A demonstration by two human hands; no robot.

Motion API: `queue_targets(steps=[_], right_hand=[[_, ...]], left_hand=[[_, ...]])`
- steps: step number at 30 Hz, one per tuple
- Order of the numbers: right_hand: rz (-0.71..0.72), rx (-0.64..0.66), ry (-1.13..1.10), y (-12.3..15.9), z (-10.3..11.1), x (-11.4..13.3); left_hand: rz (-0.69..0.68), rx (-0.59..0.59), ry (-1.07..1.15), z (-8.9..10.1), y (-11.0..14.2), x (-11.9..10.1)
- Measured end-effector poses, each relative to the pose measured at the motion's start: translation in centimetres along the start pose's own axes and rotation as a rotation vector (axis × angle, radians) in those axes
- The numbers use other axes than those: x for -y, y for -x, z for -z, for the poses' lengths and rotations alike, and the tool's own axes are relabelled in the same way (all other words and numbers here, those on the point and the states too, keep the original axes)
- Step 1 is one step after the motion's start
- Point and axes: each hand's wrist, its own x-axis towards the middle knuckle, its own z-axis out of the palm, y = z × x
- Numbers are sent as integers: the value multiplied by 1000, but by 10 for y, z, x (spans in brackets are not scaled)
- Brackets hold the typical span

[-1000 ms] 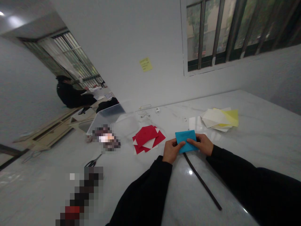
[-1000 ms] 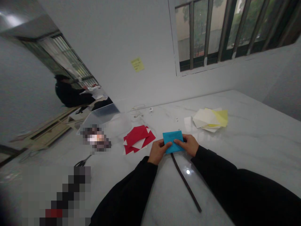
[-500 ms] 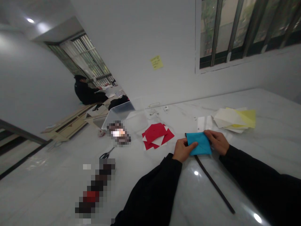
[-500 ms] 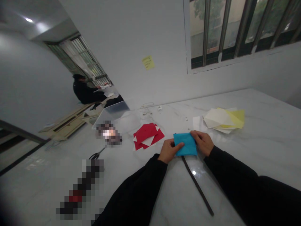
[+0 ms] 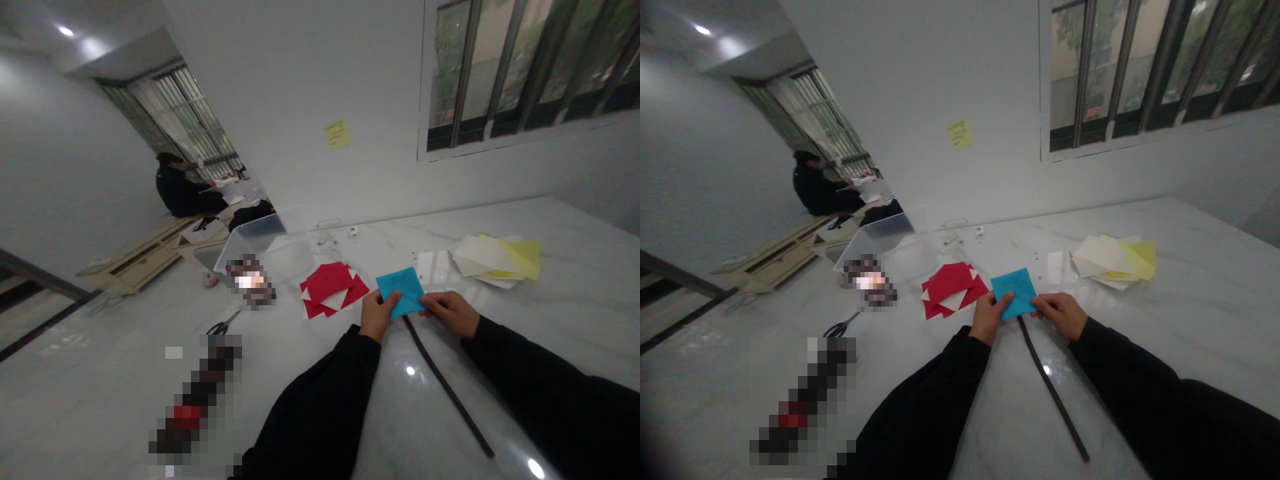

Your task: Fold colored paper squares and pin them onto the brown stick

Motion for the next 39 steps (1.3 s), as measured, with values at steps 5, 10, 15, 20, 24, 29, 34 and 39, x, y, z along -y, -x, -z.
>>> queue_targets(steps=[5, 10, 15, 20, 24, 29, 34, 39], right_hand=[[54, -38, 135, -2, 2, 3], [67, -91, 134, -2, 3, 7], [48, -332, 88, -7, 12, -6], [3, -491, 320, -30, 20, -35], [34, -448, 419, -54, 21, -47], [108, -331, 499, -73, 17, -47], [103, -299, 540, -68, 15, -52], [103, -354, 598, -60, 13, -59]], left_hand=[[-7, -17, 3, 0, -3, 1], [-25, -38, -48, -1, -3, -1], [-61, -111, 17, 3, -6, 0], [-62, -128, 45, 6, -8, 0], [-53, -117, 42, 5, -7, -1], [-41, -119, 45, 5, -6, 2], [-39, -92, 41, 5, -5, 9], [-32, -76, 47, 4, -4, 13]])
